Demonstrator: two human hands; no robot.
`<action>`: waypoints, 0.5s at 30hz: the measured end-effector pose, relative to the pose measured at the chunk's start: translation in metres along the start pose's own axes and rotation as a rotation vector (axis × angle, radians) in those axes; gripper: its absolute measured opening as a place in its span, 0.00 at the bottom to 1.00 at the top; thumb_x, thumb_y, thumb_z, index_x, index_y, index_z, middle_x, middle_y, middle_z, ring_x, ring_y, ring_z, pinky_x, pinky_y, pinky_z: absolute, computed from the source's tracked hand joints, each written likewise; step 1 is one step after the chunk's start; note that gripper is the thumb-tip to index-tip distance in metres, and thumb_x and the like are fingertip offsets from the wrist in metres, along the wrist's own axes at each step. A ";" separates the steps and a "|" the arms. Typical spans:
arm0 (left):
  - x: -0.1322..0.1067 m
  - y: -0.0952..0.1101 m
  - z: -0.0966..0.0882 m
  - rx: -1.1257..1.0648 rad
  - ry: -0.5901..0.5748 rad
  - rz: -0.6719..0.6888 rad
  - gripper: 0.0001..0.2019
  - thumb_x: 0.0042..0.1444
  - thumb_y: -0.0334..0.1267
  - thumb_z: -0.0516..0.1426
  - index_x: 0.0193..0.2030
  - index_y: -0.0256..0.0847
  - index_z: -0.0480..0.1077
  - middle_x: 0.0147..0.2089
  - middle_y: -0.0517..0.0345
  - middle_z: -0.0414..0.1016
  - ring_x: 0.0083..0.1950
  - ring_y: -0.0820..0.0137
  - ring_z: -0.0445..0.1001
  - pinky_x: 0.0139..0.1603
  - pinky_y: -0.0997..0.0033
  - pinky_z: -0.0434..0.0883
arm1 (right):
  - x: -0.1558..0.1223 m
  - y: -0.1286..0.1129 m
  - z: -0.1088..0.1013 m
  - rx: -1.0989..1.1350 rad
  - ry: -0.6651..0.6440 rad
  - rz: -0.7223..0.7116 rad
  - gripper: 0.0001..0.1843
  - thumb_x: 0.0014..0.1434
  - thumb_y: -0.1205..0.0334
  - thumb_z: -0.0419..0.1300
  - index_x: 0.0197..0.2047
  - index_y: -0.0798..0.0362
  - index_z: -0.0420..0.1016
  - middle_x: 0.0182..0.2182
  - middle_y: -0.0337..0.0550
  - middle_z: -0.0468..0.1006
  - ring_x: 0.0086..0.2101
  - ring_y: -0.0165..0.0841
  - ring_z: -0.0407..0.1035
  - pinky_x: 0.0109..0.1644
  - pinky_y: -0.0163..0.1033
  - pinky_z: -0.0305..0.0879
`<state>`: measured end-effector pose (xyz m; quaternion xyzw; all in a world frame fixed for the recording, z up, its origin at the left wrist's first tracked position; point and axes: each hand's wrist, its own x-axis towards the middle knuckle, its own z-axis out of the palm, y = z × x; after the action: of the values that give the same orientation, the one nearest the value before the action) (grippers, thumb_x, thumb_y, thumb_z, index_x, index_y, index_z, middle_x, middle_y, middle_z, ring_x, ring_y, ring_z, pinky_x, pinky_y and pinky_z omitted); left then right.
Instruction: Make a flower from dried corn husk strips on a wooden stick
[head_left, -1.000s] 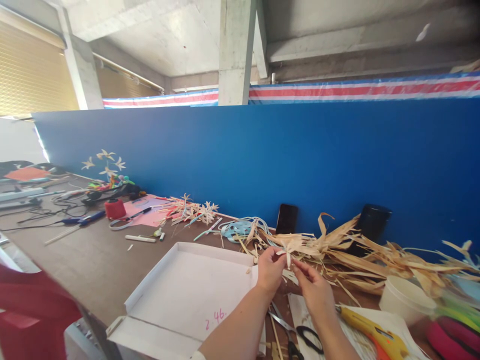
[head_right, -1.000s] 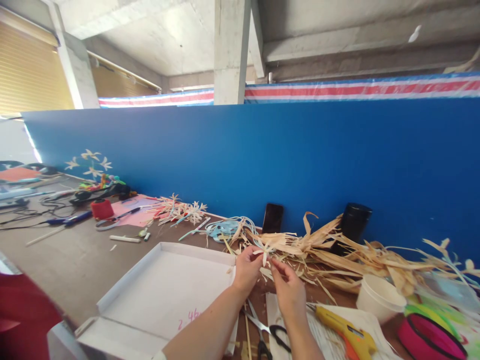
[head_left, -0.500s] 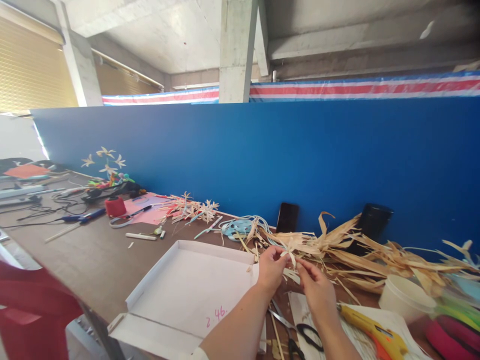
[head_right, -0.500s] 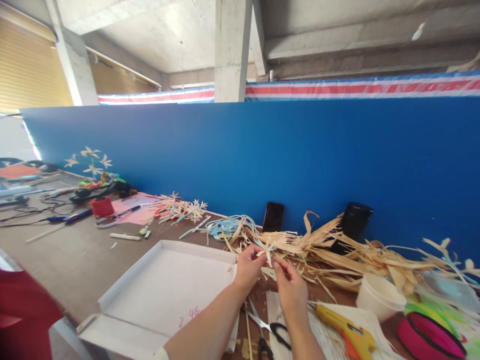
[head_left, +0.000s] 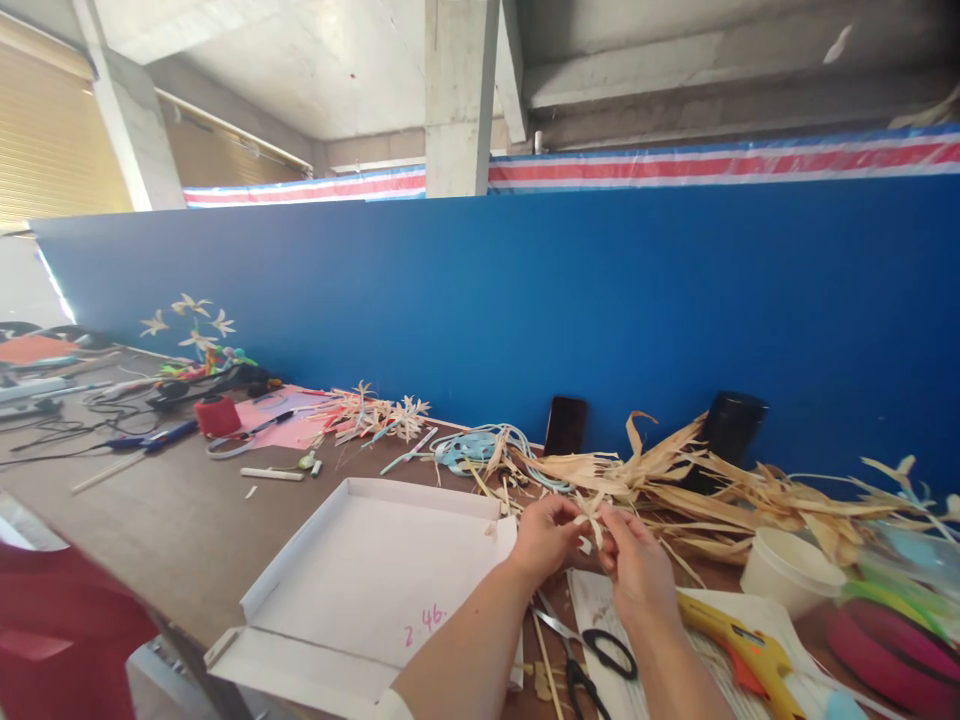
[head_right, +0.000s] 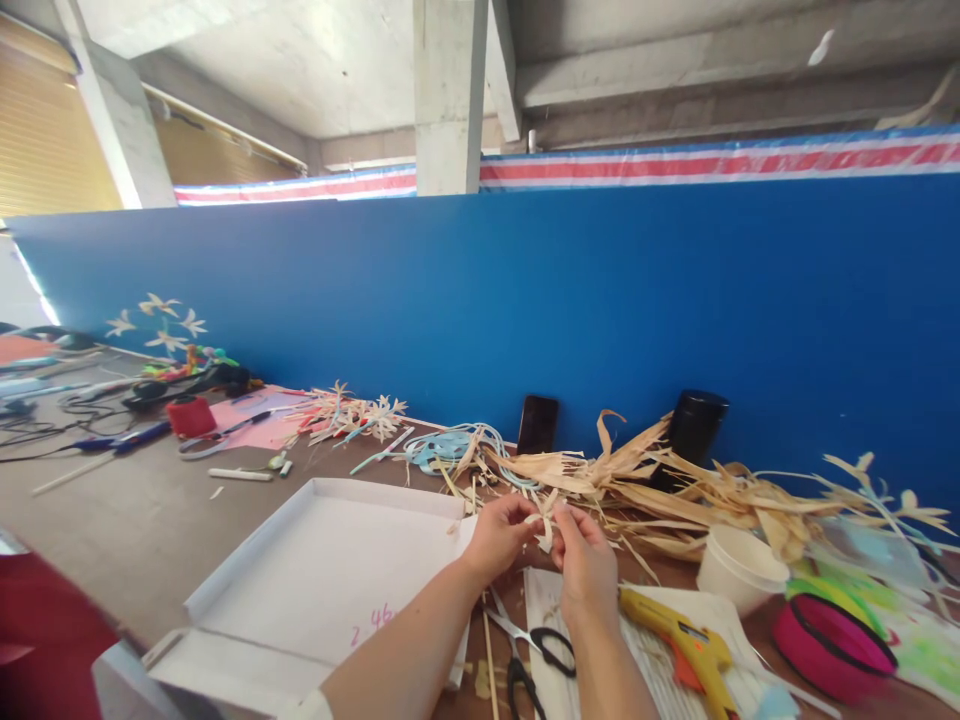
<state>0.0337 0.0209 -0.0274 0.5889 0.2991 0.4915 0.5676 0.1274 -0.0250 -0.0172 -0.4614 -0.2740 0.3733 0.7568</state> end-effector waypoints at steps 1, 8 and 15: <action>0.000 0.000 0.000 -0.005 -0.002 -0.006 0.04 0.42 0.33 0.58 0.26 0.35 0.67 0.22 0.62 0.67 0.22 0.78 0.66 0.24 0.79 0.64 | 0.000 0.000 0.000 0.003 0.006 0.003 0.15 0.41 0.53 0.67 0.29 0.56 0.72 0.13 0.29 0.59 0.15 0.20 0.48 0.14 0.26 0.44; 0.002 -0.008 0.002 -0.142 -0.037 -0.028 0.14 0.41 0.31 0.58 0.39 0.37 0.66 0.26 0.61 0.70 0.26 0.75 0.69 0.26 0.78 0.66 | 0.000 0.000 0.000 -0.004 0.014 0.012 0.16 0.40 0.54 0.67 0.29 0.55 0.72 0.13 0.29 0.61 0.15 0.20 0.51 0.14 0.26 0.45; -0.001 -0.004 0.001 -0.015 -0.050 0.079 0.08 0.45 0.33 0.55 0.33 0.36 0.73 0.24 0.60 0.69 0.24 0.76 0.66 0.27 0.77 0.65 | 0.000 0.001 0.000 -0.022 0.033 0.021 0.16 0.40 0.54 0.67 0.29 0.55 0.72 0.13 0.29 0.60 0.15 0.20 0.50 0.14 0.26 0.44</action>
<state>0.0351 0.0198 -0.0315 0.6082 0.2576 0.5009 0.5594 0.1276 -0.0249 -0.0177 -0.4785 -0.2606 0.3702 0.7523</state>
